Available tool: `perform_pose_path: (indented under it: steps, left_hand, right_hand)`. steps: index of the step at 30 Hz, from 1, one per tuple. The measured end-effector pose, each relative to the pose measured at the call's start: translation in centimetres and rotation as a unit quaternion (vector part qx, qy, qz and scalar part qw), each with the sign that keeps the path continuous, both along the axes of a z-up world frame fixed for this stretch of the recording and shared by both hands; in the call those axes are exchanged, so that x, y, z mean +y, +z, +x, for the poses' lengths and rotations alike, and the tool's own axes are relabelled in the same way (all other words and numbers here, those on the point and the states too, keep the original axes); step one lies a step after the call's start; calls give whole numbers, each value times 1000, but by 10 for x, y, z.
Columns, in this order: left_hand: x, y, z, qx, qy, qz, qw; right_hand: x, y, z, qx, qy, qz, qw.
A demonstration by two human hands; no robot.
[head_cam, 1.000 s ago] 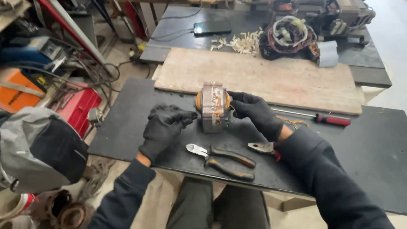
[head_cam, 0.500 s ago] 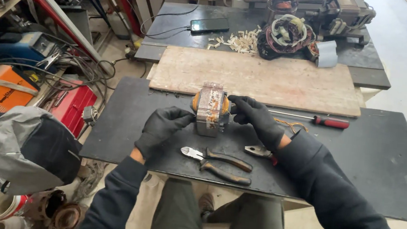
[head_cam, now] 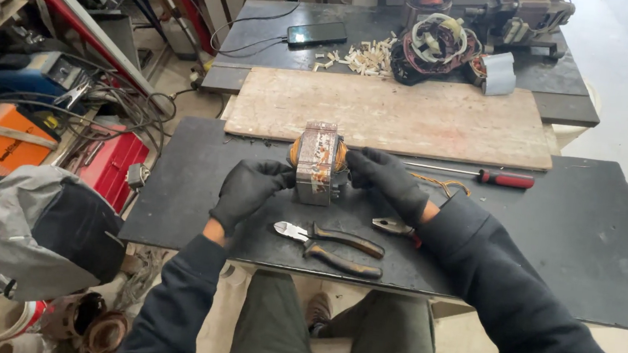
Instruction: Repairing a motor stator by untangling, cutting, and positioning copper wires
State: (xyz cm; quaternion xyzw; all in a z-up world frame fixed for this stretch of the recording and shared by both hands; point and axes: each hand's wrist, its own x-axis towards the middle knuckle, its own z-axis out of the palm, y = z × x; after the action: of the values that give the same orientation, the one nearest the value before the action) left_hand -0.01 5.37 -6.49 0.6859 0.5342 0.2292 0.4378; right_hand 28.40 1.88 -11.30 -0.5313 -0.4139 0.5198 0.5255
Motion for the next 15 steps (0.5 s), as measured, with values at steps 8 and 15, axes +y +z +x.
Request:
perform_pose_path:
  steps: [8,15]
  left_hand:
    - [-14,6,20,-185,26,-70,980]
    - [-24,40,-14,-62,-27,-83,994]
  right_hand:
    - [-19,30,-17,-9,29,-7,1000]
    - [-12,16,-8,-28,22,-20,999]
